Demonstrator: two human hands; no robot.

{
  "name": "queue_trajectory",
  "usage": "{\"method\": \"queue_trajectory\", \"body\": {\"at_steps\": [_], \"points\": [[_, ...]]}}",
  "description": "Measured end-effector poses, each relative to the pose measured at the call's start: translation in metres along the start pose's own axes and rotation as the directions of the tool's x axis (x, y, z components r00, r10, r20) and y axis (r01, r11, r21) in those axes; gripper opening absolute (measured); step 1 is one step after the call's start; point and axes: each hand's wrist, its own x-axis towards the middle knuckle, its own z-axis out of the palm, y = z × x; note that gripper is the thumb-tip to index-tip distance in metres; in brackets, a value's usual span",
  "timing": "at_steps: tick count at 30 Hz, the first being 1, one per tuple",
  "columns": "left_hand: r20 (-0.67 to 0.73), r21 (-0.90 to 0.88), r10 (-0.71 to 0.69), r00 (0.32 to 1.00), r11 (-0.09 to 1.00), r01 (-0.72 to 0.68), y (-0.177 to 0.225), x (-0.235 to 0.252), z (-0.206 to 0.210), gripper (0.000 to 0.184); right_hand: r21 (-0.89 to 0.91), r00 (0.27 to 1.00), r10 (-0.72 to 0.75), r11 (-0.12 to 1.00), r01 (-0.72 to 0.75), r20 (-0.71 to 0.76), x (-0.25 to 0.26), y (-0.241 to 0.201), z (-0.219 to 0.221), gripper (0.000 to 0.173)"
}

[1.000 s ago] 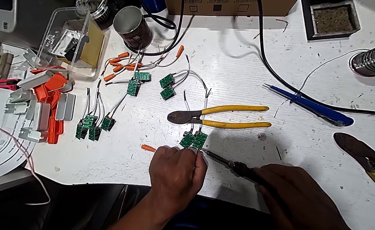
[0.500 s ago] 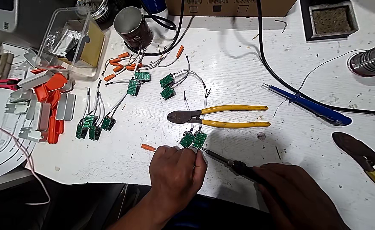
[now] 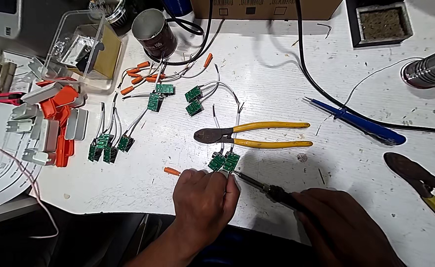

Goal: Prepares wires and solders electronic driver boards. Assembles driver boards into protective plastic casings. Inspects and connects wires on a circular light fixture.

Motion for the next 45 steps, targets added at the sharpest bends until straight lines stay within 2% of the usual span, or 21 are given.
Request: {"method": "queue_trajectory", "body": {"at_steps": [45], "points": [[0.008, 0.014, -0.004, 1.0, 1.0, 0.004, 0.0005, -0.0006, -0.0002, 0.031, -0.006, 1.0, -0.015, 1.0, 0.015, -0.017, 0.0002, 0.0011, 0.0019, 0.027]]}}
